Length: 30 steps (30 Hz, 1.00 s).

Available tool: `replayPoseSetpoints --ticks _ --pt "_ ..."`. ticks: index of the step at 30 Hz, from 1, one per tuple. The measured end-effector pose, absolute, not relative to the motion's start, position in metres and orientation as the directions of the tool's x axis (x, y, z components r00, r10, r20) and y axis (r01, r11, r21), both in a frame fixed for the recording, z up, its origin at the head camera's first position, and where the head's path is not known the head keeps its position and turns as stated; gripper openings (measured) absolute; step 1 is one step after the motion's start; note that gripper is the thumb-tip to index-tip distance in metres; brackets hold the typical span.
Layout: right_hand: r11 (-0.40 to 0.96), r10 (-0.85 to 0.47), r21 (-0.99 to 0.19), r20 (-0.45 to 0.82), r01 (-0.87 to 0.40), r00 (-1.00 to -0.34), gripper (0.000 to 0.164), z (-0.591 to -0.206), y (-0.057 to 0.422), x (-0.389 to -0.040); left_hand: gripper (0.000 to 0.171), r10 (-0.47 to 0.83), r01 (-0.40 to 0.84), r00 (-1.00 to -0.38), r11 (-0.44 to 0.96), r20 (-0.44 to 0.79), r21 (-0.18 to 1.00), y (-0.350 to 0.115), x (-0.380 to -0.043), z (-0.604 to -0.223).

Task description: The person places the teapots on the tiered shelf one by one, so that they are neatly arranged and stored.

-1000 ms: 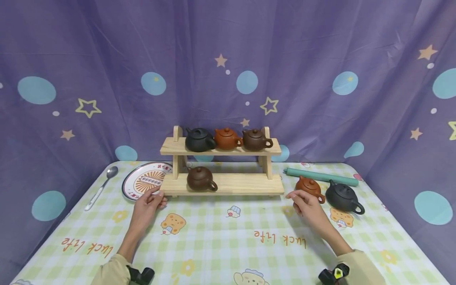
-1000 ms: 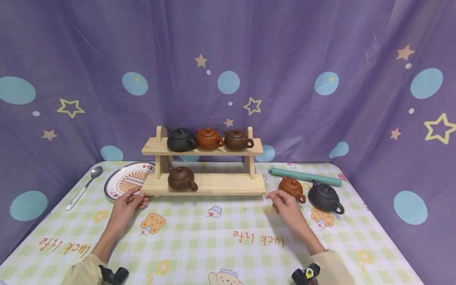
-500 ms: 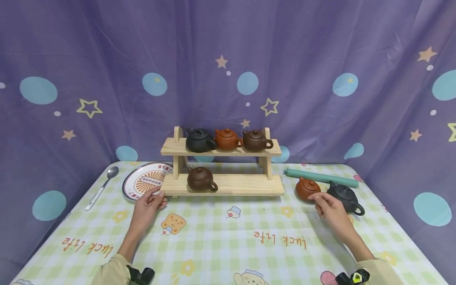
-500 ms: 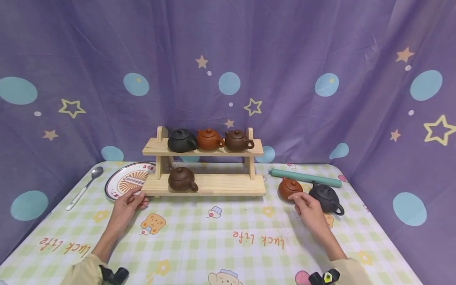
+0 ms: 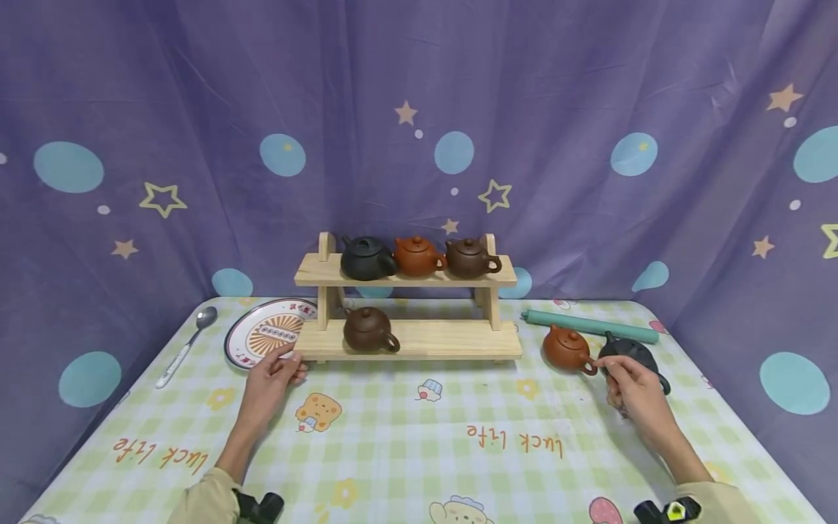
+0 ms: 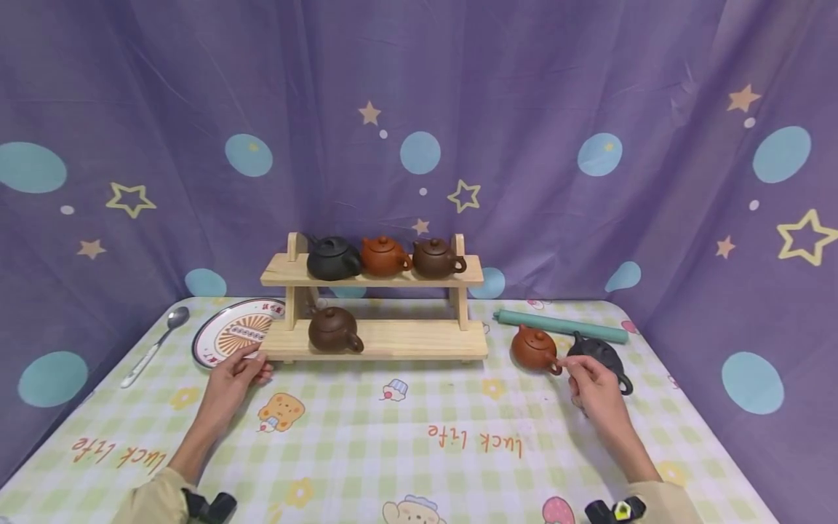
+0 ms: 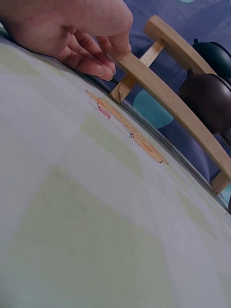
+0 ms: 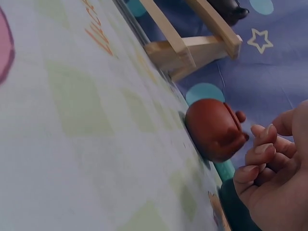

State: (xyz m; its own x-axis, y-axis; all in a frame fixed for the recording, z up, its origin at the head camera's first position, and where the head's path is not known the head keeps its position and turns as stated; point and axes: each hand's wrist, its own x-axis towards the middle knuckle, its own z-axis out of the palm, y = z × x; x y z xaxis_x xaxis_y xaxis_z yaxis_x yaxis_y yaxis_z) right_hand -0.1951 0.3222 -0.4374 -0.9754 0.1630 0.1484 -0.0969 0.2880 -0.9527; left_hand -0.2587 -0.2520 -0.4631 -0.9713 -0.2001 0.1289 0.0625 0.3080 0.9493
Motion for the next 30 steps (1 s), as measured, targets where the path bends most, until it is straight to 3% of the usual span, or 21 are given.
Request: replayPoseSetpoints --ticks 9,30 --pt "0.342 0.222 -0.936 0.164 -0.081 -0.961 0.045 -0.446 0.33 -0.2 0.047 -0.205 0.045 -0.972 0.306 0.112 0.951 -0.252 -0.259 -0.462" --pt "0.381 0.214 -0.924 0.104 -0.015 -0.971 0.038 -0.454 0.322 -0.216 0.046 -0.21 0.045 -0.972 0.291 0.11 0.956 -0.252 -0.26 -0.463"
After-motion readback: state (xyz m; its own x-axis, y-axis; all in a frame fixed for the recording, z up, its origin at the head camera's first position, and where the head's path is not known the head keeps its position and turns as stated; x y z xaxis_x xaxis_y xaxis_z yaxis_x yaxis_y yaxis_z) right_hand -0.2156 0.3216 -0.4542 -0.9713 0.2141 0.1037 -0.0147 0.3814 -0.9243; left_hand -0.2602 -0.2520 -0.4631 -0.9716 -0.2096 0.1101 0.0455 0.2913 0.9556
